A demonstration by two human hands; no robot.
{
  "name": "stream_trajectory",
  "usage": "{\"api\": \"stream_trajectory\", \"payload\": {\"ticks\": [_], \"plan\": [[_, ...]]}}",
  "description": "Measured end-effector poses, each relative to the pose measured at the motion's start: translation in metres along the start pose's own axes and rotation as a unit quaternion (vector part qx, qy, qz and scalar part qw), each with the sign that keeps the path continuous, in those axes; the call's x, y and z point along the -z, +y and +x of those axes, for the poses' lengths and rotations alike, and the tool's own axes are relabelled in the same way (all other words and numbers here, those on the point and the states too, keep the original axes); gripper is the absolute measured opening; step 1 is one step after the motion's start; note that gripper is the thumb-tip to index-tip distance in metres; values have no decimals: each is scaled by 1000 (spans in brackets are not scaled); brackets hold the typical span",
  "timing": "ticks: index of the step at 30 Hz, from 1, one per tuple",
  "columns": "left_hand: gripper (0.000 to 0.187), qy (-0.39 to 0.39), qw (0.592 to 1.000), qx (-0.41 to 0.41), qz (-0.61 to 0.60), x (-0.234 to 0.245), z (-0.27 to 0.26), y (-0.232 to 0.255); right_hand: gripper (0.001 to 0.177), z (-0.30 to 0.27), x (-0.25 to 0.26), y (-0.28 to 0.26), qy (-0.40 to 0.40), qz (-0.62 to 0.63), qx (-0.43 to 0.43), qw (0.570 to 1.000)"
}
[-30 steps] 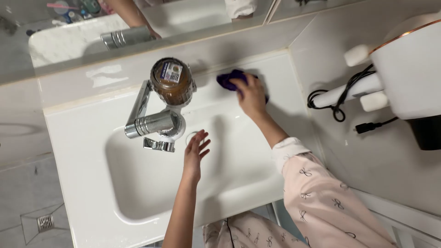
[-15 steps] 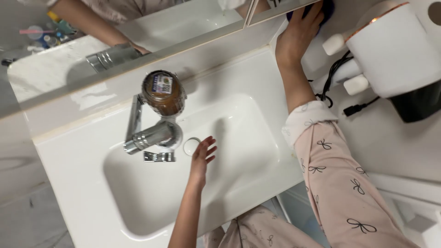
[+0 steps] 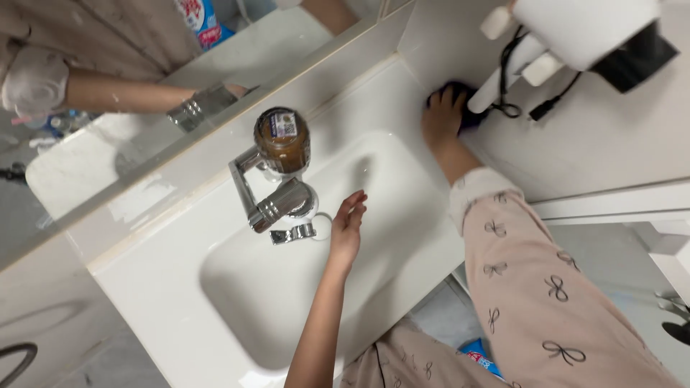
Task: The person scrubs a white bathroom sink with a yellow sponge and water, then rinses the sponge and the sink basin. They dry the sink and surrounding counter with a purple cloth.
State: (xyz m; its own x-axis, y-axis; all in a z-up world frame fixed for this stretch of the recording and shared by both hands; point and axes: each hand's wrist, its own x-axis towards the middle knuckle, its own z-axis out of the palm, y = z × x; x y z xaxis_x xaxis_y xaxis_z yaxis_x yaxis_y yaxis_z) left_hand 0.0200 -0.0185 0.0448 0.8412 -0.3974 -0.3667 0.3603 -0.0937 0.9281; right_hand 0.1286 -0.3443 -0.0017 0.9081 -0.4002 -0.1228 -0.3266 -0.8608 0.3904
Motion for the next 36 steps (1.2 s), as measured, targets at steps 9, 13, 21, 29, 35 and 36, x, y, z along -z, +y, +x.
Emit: {"api": "stream_trajectory", "payload": {"ticks": [9, 13, 21, 29, 35, 36], "plan": [[72, -11, 914, -379, 142, -151, 70, 106, 46, -162, 1, 22, 77, 405, 48, 910], [84, -8, 882, -415, 224, -207, 120, 134, 60, -223, 5, 59, 115, 616, -17, 779], [51, -102, 915, -346, 182, -224, 143, 142, 63, -259, 34, 122, 182, 608, -92, 768], [47, -82, 907, -352, 214, -194, 94, 186, 61, -225, 29, 119, 221, 600, -70, 766], [51, -80, 908, -351, 214, -145, 62, 136, 55, -225, 65, 161, 394, 613, -46, 683], [51, -78, 911, -350, 205, -141, 57, 124, 63, -222, 80, 175, 441, 546, -70, 709]]}}
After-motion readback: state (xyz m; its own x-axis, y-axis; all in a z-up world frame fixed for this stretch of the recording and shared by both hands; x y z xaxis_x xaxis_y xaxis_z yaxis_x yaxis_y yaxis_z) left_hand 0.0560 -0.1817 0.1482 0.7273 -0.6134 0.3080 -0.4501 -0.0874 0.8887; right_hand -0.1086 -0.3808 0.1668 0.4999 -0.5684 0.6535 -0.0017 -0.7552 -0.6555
